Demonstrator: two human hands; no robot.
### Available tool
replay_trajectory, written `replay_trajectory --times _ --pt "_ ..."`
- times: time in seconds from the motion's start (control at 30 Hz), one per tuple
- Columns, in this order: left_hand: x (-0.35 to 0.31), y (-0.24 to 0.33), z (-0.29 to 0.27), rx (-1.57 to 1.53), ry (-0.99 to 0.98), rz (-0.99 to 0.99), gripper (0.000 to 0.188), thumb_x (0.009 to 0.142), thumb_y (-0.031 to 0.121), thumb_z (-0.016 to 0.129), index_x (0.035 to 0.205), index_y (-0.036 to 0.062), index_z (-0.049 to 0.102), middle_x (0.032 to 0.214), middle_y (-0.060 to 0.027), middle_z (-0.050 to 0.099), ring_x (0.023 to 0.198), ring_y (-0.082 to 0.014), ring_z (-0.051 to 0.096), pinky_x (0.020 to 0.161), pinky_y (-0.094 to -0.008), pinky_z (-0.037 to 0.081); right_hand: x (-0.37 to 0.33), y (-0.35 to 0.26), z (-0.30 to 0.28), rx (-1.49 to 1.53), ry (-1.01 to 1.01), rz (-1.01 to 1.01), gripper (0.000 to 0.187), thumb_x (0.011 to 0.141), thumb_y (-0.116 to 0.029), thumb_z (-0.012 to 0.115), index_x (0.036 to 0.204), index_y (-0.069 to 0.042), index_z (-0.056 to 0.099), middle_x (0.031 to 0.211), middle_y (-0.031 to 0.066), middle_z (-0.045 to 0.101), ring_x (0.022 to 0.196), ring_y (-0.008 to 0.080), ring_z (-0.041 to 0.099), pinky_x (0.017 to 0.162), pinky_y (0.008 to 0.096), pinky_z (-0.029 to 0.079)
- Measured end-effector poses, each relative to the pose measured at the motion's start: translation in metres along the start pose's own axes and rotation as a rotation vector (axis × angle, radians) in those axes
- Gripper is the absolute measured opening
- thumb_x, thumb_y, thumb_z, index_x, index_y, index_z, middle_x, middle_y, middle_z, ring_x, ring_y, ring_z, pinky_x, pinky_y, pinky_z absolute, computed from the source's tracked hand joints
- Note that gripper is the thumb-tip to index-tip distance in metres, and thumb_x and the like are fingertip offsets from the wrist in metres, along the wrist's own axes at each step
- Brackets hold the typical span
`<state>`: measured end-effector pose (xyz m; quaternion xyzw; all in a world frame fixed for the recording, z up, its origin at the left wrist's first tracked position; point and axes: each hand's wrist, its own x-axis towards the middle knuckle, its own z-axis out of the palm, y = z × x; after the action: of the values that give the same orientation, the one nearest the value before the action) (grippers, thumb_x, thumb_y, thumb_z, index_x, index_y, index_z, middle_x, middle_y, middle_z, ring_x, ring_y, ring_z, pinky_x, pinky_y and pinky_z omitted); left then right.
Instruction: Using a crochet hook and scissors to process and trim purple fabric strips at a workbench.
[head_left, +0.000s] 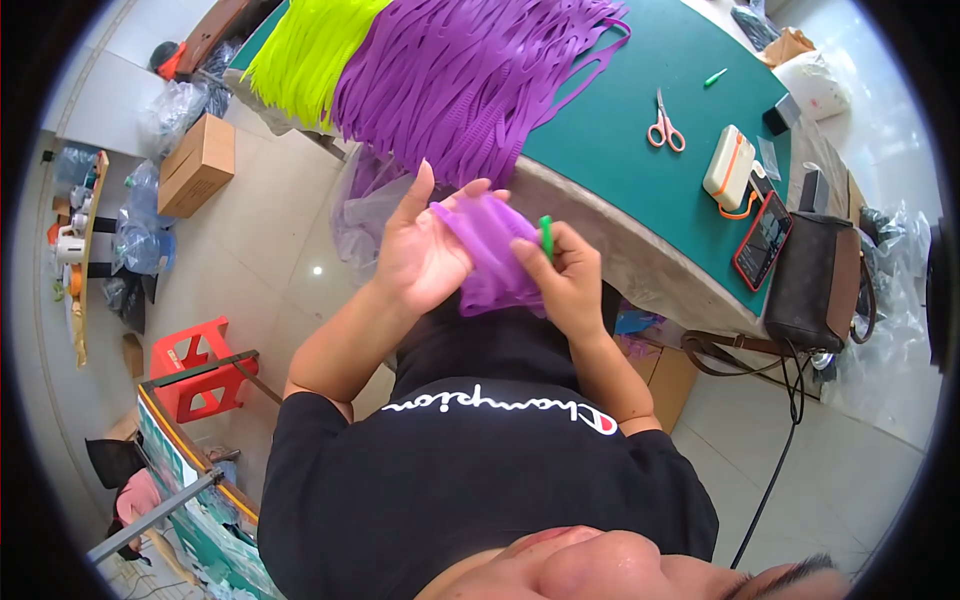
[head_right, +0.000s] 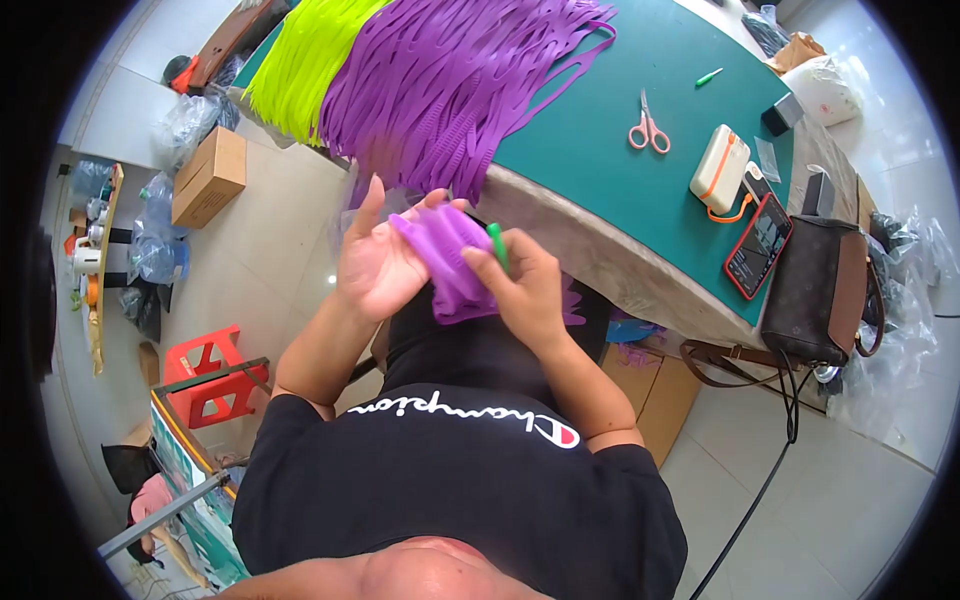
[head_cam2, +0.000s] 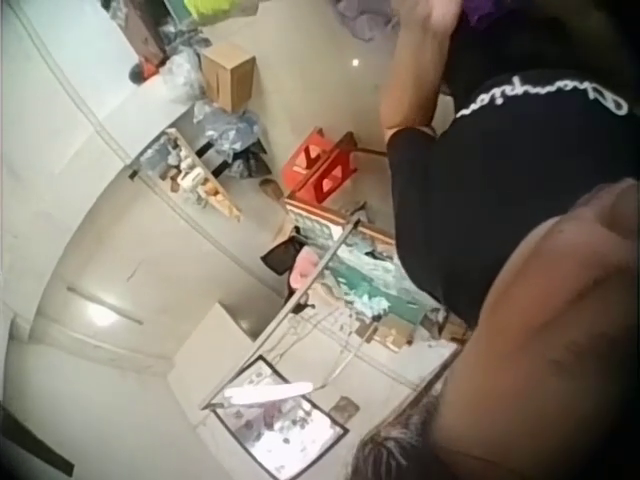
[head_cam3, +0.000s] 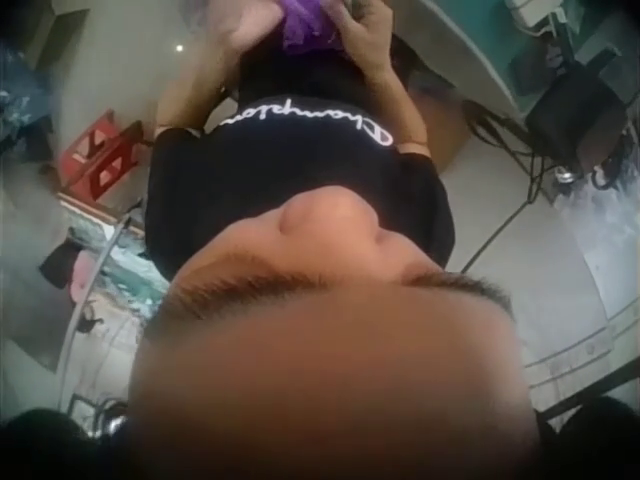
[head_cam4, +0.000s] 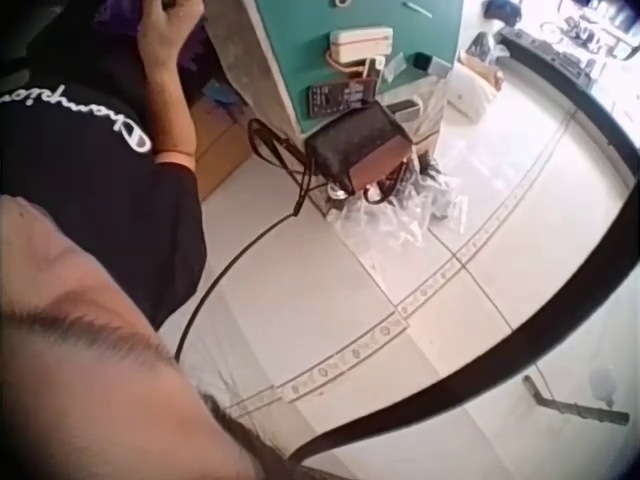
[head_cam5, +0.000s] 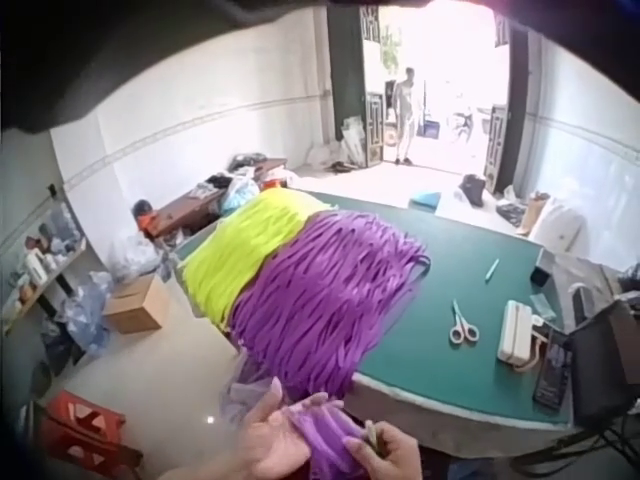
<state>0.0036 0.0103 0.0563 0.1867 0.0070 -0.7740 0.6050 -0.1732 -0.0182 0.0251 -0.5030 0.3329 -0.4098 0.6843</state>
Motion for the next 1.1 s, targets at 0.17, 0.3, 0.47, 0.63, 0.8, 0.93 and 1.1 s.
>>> replay_trajectory --times 0.17,0.3,0.47,0.63,0.8,0.93,1.1 --pt "0.010 -0.037 -0.004 0.229 -0.014 -0.088 0.047 0.089 0.024 0.064 0.125 -0.0010 0.047 0.122 -0.0114 0.055 0.112 -0.0208 0.054 0.102 -0.0374 0.041 -0.002 -0.011 -0.025 0.103 0.257 -0.106 0.010 0.093 -0.015 0.060 0.092 -0.006 0.057 0.064 -0.0074 0.050 0.045 -0.0015 0.033 0.040 0.0174 0.021" --pt "0.014 -0.060 -0.020 0.305 -0.008 -0.256 0.036 0.091 0.013 0.059 0.123 -0.0001 0.050 0.120 -0.0096 0.058 0.110 -0.0169 0.056 0.098 -0.0323 0.042 -0.007 -0.016 -0.045 0.120 0.233 0.022 0.011 0.095 -0.018 0.057 0.098 -0.008 0.055 0.063 -0.0076 0.048 0.043 -0.0013 0.031 0.039 0.0181 0.019" --pt "0.012 -0.061 -0.027 0.763 -0.035 0.370 0.026 0.093 0.013 0.057 0.114 -0.0020 0.059 0.106 -0.0069 0.065 0.098 -0.0126 0.059 0.091 -0.0285 0.044 -0.010 -0.015 -0.060 0.017 0.188 -0.079 0.013 0.091 -0.011 0.061 0.100 -0.004 0.054 0.067 -0.0052 0.050 0.045 -0.0003 0.033 0.041 0.0174 0.021" --pt "0.004 -0.046 -0.021 0.373 -0.080 0.142 0.039 0.093 0.018 0.057 0.127 -0.0002 0.048 0.117 -0.0104 0.059 0.107 -0.0165 0.057 0.094 -0.0313 0.044 -0.017 -0.020 -0.062 0.085 0.198 -0.048 0.017 0.088 -0.007 0.064 0.101 0.000 0.057 0.074 0.0008 0.059 0.049 0.0001 0.037 0.042 0.0178 0.022" --pt "0.005 -0.058 -0.037 0.118 -0.154 -0.432 0.066 0.084 0.025 0.070 0.136 0.0019 0.037 0.125 -0.0119 0.053 0.117 -0.0230 0.052 0.099 -0.0376 0.042 -0.019 -0.020 -0.048 -0.069 0.074 -0.086 0.018 0.084 -0.003 0.069 0.098 0.004 0.061 0.086 0.0042 0.065 0.075 0.0051 0.058 0.065 0.0179 0.046" --pt "0.001 -0.064 -0.008 0.714 -0.127 -0.205 0.066 0.079 0.016 0.074 0.134 0.0038 0.039 0.123 -0.0089 0.053 0.114 -0.0189 0.052 0.095 -0.0339 0.043 -0.021 -0.021 -0.048 -0.119 0.078 -0.034 0.015 0.083 -0.003 0.070 0.093 0.003 0.062 0.082 0.0009 0.062 0.072 0.0036 0.055 0.061 0.0172 0.044" --pt "-0.004 -0.070 -0.010 0.809 0.080 0.007 0.036 0.085 0.018 0.069 0.116 0.0035 0.057 0.098 -0.0023 0.063 0.092 -0.0113 0.059 0.081 -0.0270 0.046 -0.016 -0.015 -0.051 -0.149 0.248 -0.217 0.006 0.087 -0.004 0.064 0.085 0.002 0.063 0.083 -0.0002 0.052 0.063 0.0035 0.046 0.054 0.0172 0.035"
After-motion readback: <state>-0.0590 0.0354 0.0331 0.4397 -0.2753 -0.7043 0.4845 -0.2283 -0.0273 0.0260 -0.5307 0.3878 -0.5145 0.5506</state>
